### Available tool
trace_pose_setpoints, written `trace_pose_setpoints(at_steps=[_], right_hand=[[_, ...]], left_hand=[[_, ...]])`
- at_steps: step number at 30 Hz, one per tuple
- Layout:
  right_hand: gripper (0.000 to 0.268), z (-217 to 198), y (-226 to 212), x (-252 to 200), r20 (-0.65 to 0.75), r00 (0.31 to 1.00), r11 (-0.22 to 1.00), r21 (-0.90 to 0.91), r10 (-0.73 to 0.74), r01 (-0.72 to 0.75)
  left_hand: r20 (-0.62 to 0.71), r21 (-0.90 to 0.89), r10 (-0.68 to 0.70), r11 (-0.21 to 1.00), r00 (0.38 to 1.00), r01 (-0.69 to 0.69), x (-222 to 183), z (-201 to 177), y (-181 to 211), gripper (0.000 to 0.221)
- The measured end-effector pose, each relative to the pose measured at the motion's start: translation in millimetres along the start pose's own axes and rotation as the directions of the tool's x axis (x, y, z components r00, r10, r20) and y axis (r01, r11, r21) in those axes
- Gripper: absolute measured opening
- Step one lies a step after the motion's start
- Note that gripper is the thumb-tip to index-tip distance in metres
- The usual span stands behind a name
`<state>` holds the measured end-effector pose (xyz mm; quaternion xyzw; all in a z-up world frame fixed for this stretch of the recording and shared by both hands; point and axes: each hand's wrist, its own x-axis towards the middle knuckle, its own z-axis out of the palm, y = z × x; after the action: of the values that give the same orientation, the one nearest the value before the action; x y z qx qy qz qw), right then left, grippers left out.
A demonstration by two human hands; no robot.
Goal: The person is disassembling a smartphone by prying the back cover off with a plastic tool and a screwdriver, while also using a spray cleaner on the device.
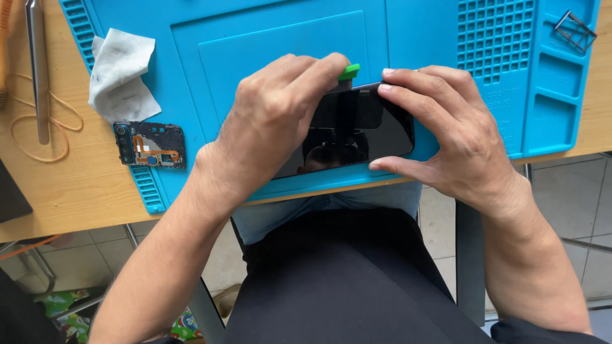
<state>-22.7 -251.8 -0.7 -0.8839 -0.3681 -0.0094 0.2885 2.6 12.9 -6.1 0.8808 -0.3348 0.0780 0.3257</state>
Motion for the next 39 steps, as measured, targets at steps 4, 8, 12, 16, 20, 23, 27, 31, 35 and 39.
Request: trace_pose_setpoints(at_steps=[4, 8, 12, 16, 20, 23, 27, 31, 35, 39], right_hand=[[0.081, 0, 2, -1, 0.001, 1.000, 1.000, -0.002, -0.006, 0.006], [0.082, 1, 1, 0, 0.005, 1.000, 1.000, 0.002, 0.005, -0.005], [0.080, 0, -1, 1, 0.010, 1.000, 1.000, -0.002, 0.011, -0.011], [0.080, 1, 0, 0, 0.017, 1.000, 1.000, -0.005, 0.009, -0.009], [0.081, 1, 0, 1, 0.024, 1.000, 1.000, -0.019, -0.009, 0.010], [0.080, 1, -1, 2, 0.030, 1.000, 1.000, -0.012, -0.009, 0.009], [0.081, 1, -1, 2, 0.033, 0.999, 1.000, -0.018, -0.006, 0.006], [0.081, 1, -2, 2, 0.029, 0.999, 1.000, -0.018, -0.012, 0.012], [0.081, 1, -2, 0, 0.029, 1.000, 1.000, -0.022, 0.001, -0.001], [0.080, 2, -4, 1, 0.024, 0.999, 1.000, -0.018, 0.022, -0.021]], left_hand=[[0.002, -0.037, -0.031, 0.999, 1.000, 0.031, 2, 3, -6, 0.016], [0.016, -0.106, -0.058, 0.993, 0.998, 0.060, 1, 5, -10, 0.025], [0.037, -0.266, -0.094, 0.959, 0.995, 0.100, 4, 1, -17, 0.027], [-0.117, -0.285, -0.201, 0.945, 0.973, 0.161, -1, -20, -27, 0.023], [-0.269, -0.053, -0.269, 0.963, 0.925, 0.265, -16, -40, -42, 0.009], [-0.283, 0.000, -0.296, 0.951, 0.912, 0.308, -25, -42, -42, 0.017], [-0.240, 0.144, -0.286, 0.935, 0.928, 0.325, -23, -47, -33, 0.029], [-0.243, 0.236, -0.325, 0.894, 0.914, 0.380, -30, -67, -10, 0.040], [-0.274, 0.206, -0.364, 0.882, 0.890, 0.424, -58, -76, 8, 0.035], [-0.089, 0.322, -0.314, 0.889, 0.945, 0.325, -65, -49, 40, 0.056]])
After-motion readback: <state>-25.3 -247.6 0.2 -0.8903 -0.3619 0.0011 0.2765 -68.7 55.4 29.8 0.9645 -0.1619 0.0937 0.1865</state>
